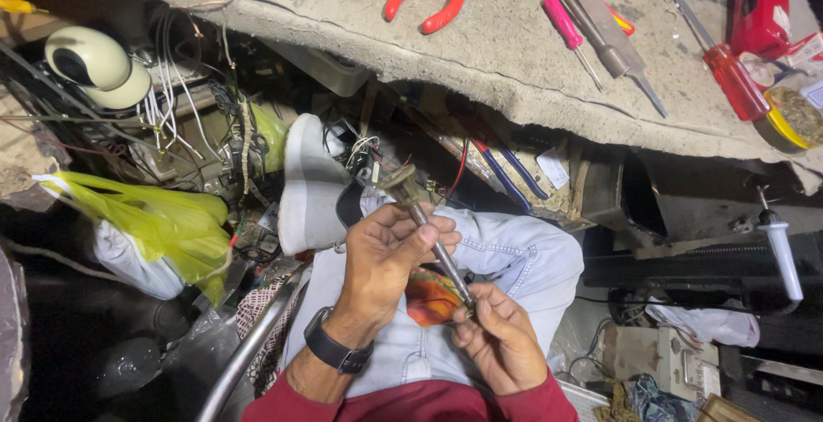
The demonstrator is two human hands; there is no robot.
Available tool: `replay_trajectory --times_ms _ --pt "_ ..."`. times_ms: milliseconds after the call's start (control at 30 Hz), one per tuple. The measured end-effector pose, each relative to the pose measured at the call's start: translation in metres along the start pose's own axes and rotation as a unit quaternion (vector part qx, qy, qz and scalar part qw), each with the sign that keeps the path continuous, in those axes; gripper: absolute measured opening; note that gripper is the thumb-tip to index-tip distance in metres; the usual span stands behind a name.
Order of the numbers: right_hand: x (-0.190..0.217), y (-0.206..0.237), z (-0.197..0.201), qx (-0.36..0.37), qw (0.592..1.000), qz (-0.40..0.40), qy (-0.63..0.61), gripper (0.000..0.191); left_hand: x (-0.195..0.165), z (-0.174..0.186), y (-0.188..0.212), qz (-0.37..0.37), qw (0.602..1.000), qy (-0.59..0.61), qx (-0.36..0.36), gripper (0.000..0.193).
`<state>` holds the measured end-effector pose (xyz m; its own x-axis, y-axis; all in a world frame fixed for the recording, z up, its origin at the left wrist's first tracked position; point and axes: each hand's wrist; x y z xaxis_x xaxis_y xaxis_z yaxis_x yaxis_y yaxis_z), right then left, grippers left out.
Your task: The person sits and threads a long threaded metal rod by hand into a brass funnel-shaped fitting, repeatedly twisting the rod to screw it into the part while holding the fitting steady. They occasionally reposition the parts and continue threading the rod deeper into the fitting.
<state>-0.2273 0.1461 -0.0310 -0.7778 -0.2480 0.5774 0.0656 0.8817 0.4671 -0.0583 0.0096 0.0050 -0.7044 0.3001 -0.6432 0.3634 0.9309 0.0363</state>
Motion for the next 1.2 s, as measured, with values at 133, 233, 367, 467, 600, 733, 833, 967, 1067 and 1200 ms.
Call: replay_trajectory --times_ms 133,233,367,467,600,733,833,967,1067,1200 --pt "-0.001 0.0 -0.004 -0.085 0.956 0.163 0.229 0.029 -0.005 -0.003 0.001 0.009 0.999 -0.005 0.038 0.031" --pt "-0.007 0.008 -0.018 -0.112 0.821 0.344 0.442 0.028 -0.001 -0.001 0.002 -0.005 0.997 -0.073 -0.025 0.029" --pt "-0.013 0.023 -0.031 -0.081 0.598 0.513 0.611 0.024 0.008 0.008 0.0 -0.034 0.989 -0.118 -0.079 0.031" --pt "-0.015 0.023 -0.031 -0.09 0.709 0.444 0.541 0.029 0.01 0.012 0.0 -0.004 0.997 -0.07 -0.034 0.029" --pt "-0.011 0.019 -0.023 -0.091 0.808 0.374 0.445 0.031 0.007 0.007 0.001 0.101 0.988 0.078 0.082 0.041" --pt "-0.007 0.018 -0.018 -0.097 0.829 0.341 0.433 0.032 0.006 0.002 0.002 0.131 0.973 0.143 0.128 0.044" --pt "-0.007 0.018 -0.018 -0.082 0.857 0.321 0.395 0.033 0.011 0.008 0.003 0.102 0.982 0.122 0.102 0.041" --pt "-0.011 0.02 -0.018 -0.077 0.829 0.348 0.43 0.034 0.026 0.021 0.004 0.038 0.999 -0.018 -0.001 0.037" --pt "-0.013 0.021 -0.017 -0.071 0.782 0.386 0.485 0.034 0.033 0.022 0.003 0.019 0.995 -0.089 -0.048 0.043" --pt "-0.018 0.016 -0.014 -0.08 0.806 0.361 0.463 0.035 0.023 0.016 0.002 0.026 0.999 -0.026 0.008 0.046"
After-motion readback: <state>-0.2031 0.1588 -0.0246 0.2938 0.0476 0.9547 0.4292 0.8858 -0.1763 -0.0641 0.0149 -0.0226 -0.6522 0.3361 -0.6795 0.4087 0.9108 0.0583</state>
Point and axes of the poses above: each hand's wrist, its own y-axis away from the middle knuckle, its own z-axis out of the back of the hand, x = y × z, and after that the axes turned 4 degrees about -z, right-handed
